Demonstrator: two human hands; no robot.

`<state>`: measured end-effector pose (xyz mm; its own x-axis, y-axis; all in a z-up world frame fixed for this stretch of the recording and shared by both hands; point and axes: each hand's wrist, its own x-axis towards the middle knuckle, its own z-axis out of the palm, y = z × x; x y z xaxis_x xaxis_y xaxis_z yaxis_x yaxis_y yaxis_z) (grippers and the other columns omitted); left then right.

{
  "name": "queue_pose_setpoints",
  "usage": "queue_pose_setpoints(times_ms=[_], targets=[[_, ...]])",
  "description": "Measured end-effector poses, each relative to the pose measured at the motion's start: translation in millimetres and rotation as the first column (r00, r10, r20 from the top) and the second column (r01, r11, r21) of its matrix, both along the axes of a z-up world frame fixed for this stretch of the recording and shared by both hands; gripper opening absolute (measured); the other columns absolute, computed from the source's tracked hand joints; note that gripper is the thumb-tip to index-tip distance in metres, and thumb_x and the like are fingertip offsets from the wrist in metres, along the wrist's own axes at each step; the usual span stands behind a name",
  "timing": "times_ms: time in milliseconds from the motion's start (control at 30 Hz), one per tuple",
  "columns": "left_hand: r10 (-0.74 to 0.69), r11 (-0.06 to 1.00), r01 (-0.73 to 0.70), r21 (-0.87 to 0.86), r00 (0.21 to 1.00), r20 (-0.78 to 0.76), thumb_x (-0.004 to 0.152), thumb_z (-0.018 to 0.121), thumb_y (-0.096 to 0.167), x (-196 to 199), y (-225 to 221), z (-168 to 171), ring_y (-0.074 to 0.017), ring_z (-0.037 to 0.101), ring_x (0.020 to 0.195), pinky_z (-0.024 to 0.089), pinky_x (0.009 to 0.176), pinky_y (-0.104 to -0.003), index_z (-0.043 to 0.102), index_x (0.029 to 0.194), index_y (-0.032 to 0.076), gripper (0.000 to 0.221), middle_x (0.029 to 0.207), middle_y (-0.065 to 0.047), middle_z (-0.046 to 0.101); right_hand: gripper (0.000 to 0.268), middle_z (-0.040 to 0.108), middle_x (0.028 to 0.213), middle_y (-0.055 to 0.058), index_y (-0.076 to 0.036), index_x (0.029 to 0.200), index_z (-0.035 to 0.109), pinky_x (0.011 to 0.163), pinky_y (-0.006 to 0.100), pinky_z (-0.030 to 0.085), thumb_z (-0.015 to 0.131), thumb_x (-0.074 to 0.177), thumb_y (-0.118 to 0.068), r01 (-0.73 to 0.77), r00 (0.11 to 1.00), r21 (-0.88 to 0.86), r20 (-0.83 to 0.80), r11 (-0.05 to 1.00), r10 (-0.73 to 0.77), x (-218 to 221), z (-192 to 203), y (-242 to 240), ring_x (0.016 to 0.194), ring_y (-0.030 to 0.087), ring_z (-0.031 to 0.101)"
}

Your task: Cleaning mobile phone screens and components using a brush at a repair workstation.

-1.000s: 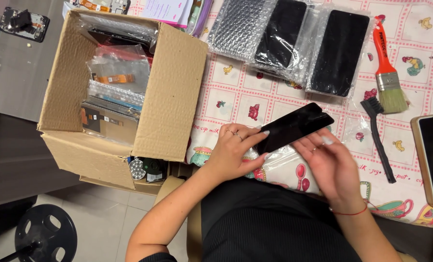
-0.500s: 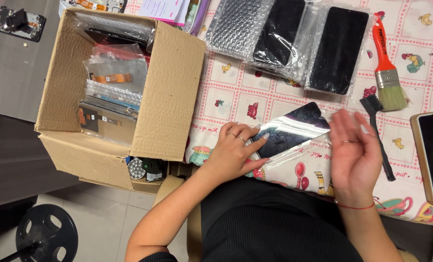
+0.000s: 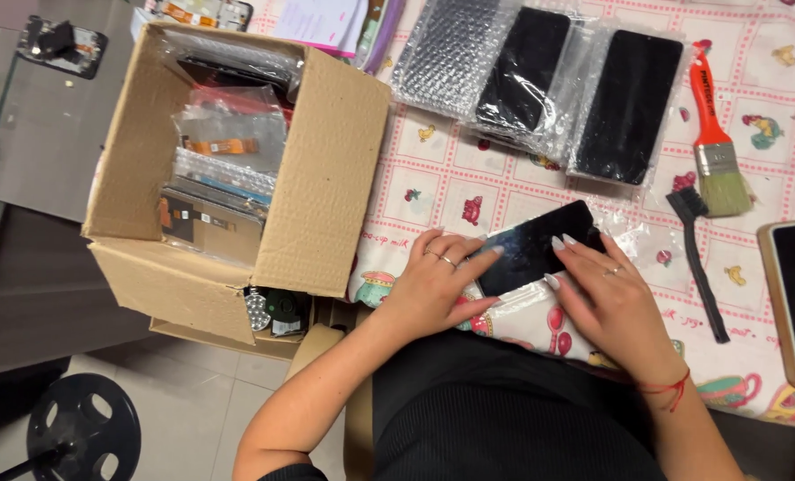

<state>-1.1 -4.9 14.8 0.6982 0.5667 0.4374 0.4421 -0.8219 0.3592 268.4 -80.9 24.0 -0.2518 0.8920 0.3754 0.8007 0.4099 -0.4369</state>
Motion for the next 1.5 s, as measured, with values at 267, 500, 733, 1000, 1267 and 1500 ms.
queue_pose_setpoints(times_ms=[267,500,733,1000,1267,1500], targets=[[0.0,1.0,0.003,-0.031,0.997,0.084,0.094,0.075,0.046,-2.4,-3.9,-7.1,-0.0334,0.058,0.122,0.041,0.112,-0.053,0.049,0.134,0.001,0.065,0.136,-0.017,0.062,0.024,0.075,0.114,0.012,0.0,0.129,0.082,0.092,0.042,0.051,0.075,0.108,0.008,0.523,0.848,0.224,-0.039,0.823,-0.528,86.9,-3.6,7.1,0.096,0.028,0.064],[0.015,0.999,-0.011,-0.045,0.994,0.109,0.093,0.076,0.045,-2.4,-5.1,-8.4,-0.0344,0.058,0.124,0.042,0.113,-0.055,0.049,0.136,-0.002,0.069,0.128,-0.017,0.063,0.047,0.063,0.121,0.03,0.007,0.137,0.068,0.085,0.057,0.051,0.079,0.098,-0.017,0.564,0.785,0.063,0.268,0.823,-0.558,131.1,-15.0,49.6,0.107,0.049,0.061],[-0.021,0.999,0.025,-0.034,0.992,0.124,0.095,0.073,0.046,-2.1,-2.6,-1.9,-0.0328,0.06,0.119,0.041,0.112,-0.051,0.051,0.133,-0.001,0.065,0.124,-0.015,0.063,0.07,0.056,0.113,0.031,0.008,0.141,0.064,0.089,0.051,0.046,0.086,0.092,-0.036,0.621,0.781,-0.139,0.191,0.771,-0.595,148.9,-17.9,73.0,0.11,0.046,0.055],[-0.039,0.999,0.037,0.026,0.997,0.074,0.096,0.068,0.051,-2.2,-3.1,5.6,-0.0323,0.06,0.115,0.043,0.109,-0.05,0.053,0.134,-0.001,0.066,0.12,-0.015,0.064,0.038,0.065,0.087,0.003,-0.007,0.097,0.067,0.086,0.045,0.047,0.086,0.089,-0.039,0.693,0.718,-0.106,0.18,0.713,-0.672,193.5,-66.3,83.3,0.094,0.031,0.061],[-0.01,0.995,0.01,0.104,1.0,-0.009,0.092,0.068,0.062,-1.3,-3.3,0.4,-0.0295,0.062,0.114,0.043,0.111,-0.052,0.06,0.13,0.0,0.073,0.12,-0.013,0.066,0.036,0.05,0.099,0.002,-0.011,0.112,0.051,0.073,0.036,0.042,0.08,0.094,-0.021,0.774,0.595,-0.167,-0.142,0.611,-0.791,184.1,-51.5,82.5,0.076,0.018,0.045],[-0.027,0.995,0.024,0.099,0.999,0.027,0.094,0.068,0.055,2.0,-7.5,4.2,-0.0321,0.064,0.112,0.042,0.111,-0.058,0.063,0.126,0.0,0.064,0.118,-0.016,0.067,0.022,0.061,0.133,-0.008,-0.026,0.125,0.063,0.107,0.023,0.044,0.047,0.114,-0.038,0.57,0.504,-0.28,-0.623,0.773,-0.597,111.3,28.1,53.9,0.125,0.005,0.057]])
